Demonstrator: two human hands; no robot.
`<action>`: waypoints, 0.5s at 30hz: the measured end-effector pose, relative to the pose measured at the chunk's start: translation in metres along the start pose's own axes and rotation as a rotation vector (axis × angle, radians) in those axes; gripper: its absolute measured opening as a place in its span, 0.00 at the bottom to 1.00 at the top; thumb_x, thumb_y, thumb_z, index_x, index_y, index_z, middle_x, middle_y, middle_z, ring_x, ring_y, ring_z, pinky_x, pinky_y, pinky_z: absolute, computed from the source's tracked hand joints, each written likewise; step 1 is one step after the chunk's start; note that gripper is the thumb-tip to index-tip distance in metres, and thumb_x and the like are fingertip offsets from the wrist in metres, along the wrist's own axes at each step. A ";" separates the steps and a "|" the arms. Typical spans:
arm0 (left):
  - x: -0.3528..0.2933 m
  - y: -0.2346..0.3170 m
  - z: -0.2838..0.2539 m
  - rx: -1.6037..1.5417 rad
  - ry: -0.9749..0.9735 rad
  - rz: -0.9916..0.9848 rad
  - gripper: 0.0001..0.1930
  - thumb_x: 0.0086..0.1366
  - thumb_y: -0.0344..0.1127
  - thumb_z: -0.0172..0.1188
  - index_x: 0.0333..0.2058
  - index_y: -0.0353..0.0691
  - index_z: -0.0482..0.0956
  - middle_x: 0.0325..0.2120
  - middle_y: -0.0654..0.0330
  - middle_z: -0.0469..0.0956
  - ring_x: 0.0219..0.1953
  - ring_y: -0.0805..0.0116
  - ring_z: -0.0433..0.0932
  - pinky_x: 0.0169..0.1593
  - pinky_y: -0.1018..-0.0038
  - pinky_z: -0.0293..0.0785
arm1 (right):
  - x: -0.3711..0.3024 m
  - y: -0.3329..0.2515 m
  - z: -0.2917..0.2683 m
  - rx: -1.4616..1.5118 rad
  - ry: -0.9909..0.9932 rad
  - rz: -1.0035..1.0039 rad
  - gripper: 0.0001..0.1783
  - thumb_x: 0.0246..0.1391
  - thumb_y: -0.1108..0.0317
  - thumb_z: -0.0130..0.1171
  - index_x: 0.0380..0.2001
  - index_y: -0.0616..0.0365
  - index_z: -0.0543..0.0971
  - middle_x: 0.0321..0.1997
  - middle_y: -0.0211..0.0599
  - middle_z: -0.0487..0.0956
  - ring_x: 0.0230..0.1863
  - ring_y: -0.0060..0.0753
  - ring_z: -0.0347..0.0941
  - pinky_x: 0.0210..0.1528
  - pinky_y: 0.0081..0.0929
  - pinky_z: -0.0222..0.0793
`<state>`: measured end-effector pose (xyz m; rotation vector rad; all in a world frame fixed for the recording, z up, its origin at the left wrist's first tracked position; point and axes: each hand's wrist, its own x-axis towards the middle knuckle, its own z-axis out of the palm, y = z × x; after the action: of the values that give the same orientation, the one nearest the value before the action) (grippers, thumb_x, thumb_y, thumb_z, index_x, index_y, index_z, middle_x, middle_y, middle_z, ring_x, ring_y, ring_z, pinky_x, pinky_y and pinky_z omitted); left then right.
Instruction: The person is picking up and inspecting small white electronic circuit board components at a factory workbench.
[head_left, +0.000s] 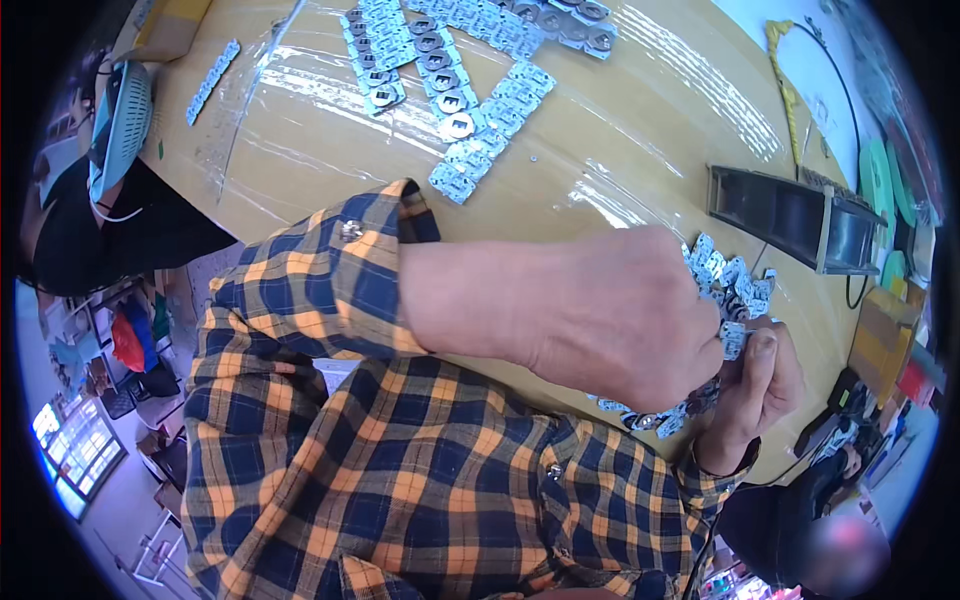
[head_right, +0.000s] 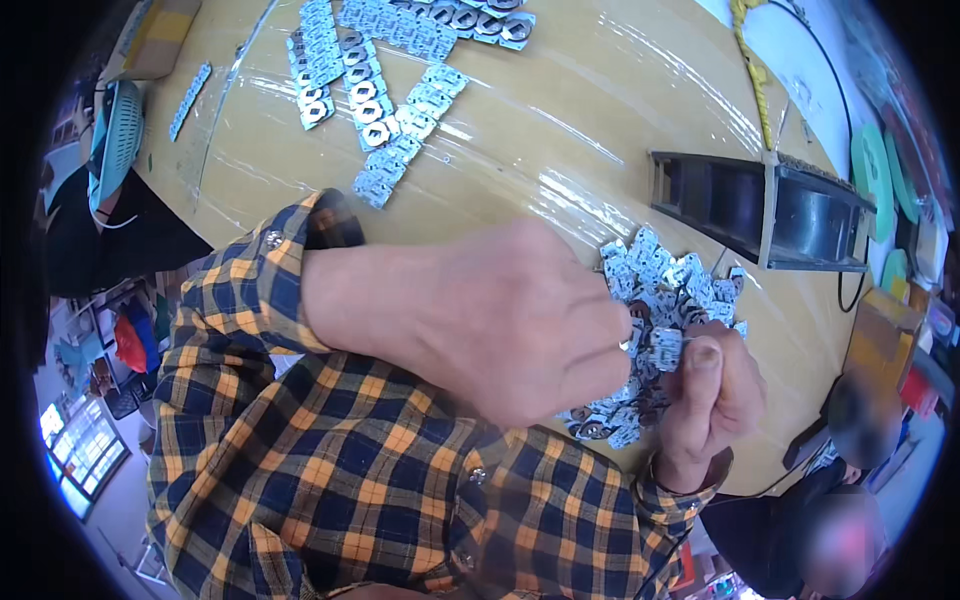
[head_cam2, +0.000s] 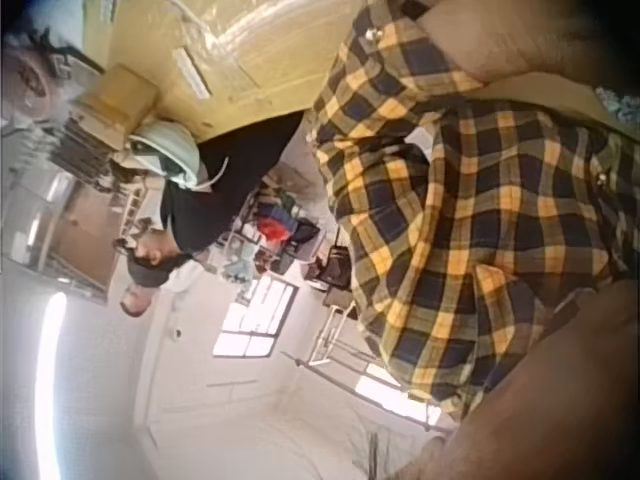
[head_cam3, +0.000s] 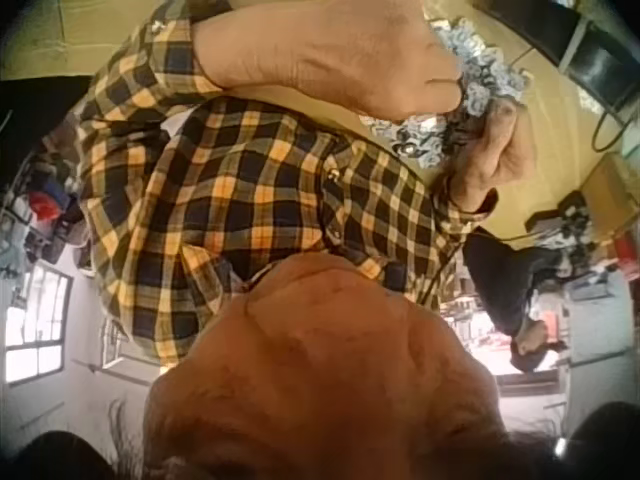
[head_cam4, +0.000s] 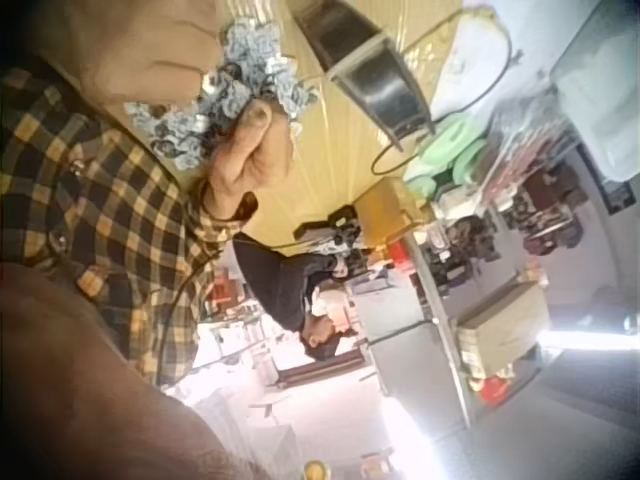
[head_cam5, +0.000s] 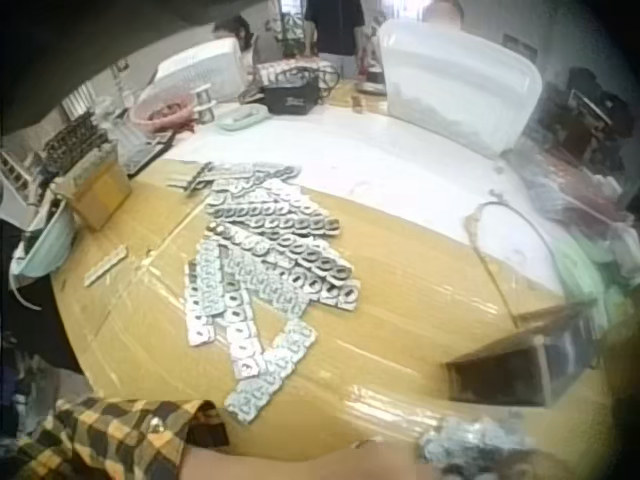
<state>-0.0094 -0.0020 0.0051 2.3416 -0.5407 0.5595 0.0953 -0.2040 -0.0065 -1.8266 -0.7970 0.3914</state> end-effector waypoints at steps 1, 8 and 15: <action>0.002 0.000 -0.012 0.066 -0.077 -0.022 0.07 0.45 0.31 0.62 0.17 0.37 0.72 0.14 0.62 0.69 0.15 0.68 0.73 0.15 0.69 0.64 | 0.000 0.004 -0.001 0.028 0.055 0.061 0.19 0.64 0.64 0.47 0.22 0.66 0.72 0.15 0.26 0.67 0.14 0.14 0.56 0.18 0.19 0.46; -0.040 -0.036 -0.082 0.732 -0.109 -0.575 0.14 0.53 0.37 0.68 0.30 0.37 0.74 0.23 0.56 0.73 0.26 0.52 0.75 0.29 0.61 0.69 | -0.001 0.007 -0.001 0.070 -0.036 -0.010 0.13 0.59 0.70 0.55 0.22 0.65 0.75 0.14 0.28 0.67 0.14 0.18 0.58 0.17 0.22 0.48; -0.031 -0.034 -0.073 0.601 -0.113 -0.553 0.12 0.47 0.32 0.66 0.30 0.37 0.74 0.23 0.56 0.73 0.26 0.55 0.76 0.29 0.65 0.70 | 0.013 0.001 0.001 -0.159 -0.181 -0.279 0.07 0.49 0.75 0.63 0.21 0.66 0.77 0.15 0.35 0.69 0.15 0.30 0.64 0.19 0.27 0.55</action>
<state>-0.0359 0.0786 0.0221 2.9309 0.2848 0.3527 0.1045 -0.1944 -0.0067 -1.8092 -1.2214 0.3221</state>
